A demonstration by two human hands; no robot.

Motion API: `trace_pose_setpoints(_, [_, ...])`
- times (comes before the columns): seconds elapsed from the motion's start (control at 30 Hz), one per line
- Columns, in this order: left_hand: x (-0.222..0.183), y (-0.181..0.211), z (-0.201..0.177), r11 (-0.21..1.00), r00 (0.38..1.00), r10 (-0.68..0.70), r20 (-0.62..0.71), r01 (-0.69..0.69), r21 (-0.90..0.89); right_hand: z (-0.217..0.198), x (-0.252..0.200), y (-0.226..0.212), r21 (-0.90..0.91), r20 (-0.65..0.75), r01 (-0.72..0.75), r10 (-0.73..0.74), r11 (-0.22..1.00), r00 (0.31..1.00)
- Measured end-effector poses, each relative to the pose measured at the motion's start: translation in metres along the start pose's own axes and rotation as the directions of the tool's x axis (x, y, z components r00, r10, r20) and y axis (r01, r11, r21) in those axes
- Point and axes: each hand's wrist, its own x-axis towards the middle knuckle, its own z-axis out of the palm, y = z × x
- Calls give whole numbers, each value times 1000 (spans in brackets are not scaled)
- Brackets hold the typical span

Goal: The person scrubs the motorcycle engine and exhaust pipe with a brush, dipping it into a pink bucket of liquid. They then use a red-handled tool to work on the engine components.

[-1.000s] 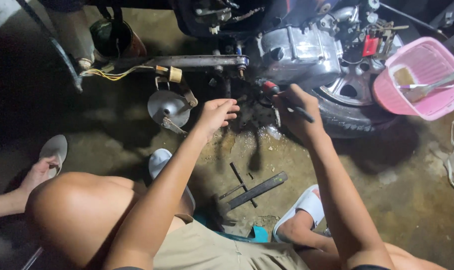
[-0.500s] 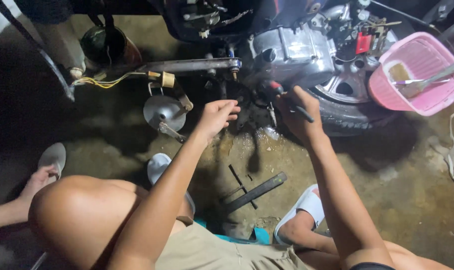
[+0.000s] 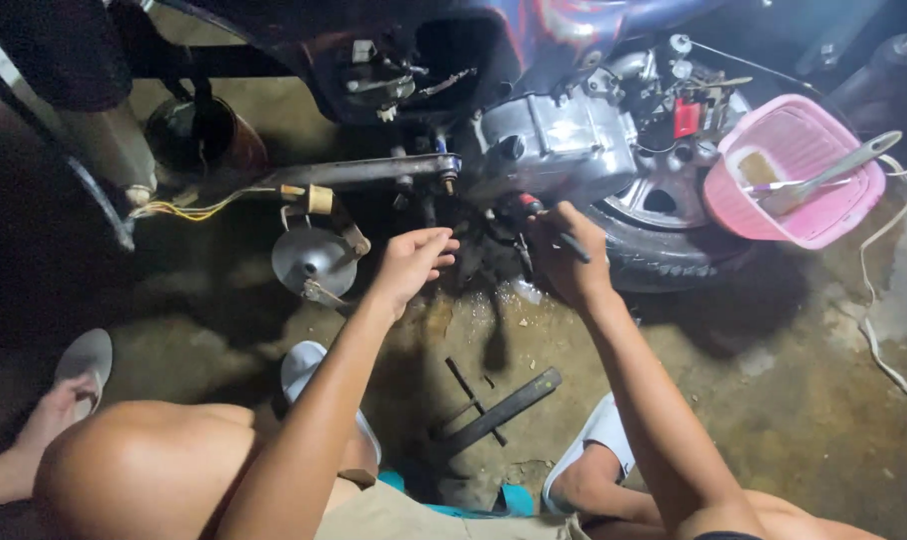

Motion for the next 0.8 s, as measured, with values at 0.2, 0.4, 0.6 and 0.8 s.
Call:
trace_pose_setpoints(0.2, [6, -3, -1, 1000, 1000, 20, 8, -20, -18, -8, 1, 17, 6, 10, -92, 92, 996, 996])
trace_pose_setpoints(0.4, [-4, 5, 0, 999, 1000, 6, -6, -7, -31, -33, 16, 2, -250, -197, 4, -55, 968, 979])
trace_pose_setpoints(0.6, [-5, 0, 0, 999, 1000, -15, -20, 14, -28, -19, 15, -39, 20, -20, 156, -155, 988, 988])
trace_pose_setpoints(0.8, [-22, 12, -13, 999, 999, 17, -29, -18, -44, -24, 31, -10, -941, 62, 112, -162, 320, 985])
